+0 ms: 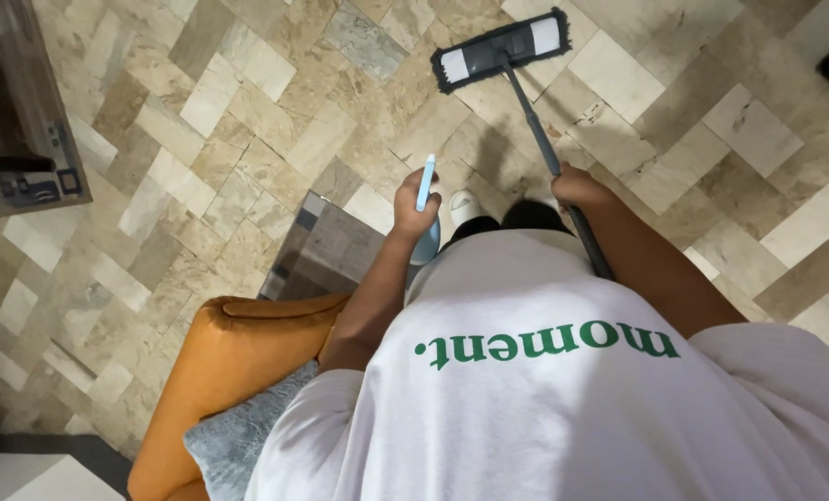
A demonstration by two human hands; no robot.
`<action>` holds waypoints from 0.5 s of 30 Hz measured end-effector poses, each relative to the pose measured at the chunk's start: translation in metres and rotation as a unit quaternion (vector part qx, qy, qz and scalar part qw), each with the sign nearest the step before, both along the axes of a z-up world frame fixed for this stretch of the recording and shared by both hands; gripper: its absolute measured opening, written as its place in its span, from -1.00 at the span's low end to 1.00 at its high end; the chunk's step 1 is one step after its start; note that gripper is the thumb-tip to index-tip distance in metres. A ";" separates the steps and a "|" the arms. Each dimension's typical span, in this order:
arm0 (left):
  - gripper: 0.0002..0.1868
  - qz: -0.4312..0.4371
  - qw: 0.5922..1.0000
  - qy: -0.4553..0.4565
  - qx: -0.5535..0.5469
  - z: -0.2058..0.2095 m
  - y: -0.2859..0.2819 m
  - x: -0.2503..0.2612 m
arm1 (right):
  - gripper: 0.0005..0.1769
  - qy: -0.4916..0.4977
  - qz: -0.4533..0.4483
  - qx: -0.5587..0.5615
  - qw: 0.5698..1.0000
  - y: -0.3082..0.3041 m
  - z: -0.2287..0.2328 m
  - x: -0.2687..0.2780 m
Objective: Mopping a tiled floor using a spray bottle and a flat mop.
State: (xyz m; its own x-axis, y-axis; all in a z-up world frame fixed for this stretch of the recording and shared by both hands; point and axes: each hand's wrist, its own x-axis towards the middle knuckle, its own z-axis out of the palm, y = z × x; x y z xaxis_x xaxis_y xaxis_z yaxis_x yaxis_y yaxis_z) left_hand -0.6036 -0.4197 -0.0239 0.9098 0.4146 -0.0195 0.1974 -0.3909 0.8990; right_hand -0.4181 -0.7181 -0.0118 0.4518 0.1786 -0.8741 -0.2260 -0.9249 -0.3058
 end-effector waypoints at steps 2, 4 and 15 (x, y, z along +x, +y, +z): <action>-0.67 0.010 1.000 0.027 0.010 0.008 -0.004 0.004 | -0.30 -0.008 0.026 -0.002 1.000 0.000 0.010 0.006; -0.78 0.022 0.998 0.055 0.018 0.010 -0.006 0.003 | -0.31 -0.015 0.053 -0.007 0.998 -0.005 0.004 0.010; -0.66 0.079 0.995 -0.053 0.021 0.010 -0.046 -0.009 | -0.32 -0.012 0.086 0.011 0.996 -0.046 -0.009 0.038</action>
State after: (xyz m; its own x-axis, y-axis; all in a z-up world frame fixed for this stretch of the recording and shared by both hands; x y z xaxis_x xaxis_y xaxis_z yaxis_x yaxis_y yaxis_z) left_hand -0.6123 -0.4653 -0.0140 0.8296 0.5504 0.0944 0.1636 -0.4012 0.9013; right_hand -0.3805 -0.7639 -0.0209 0.4331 0.2735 -0.8589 -0.0575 -0.9425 -0.3291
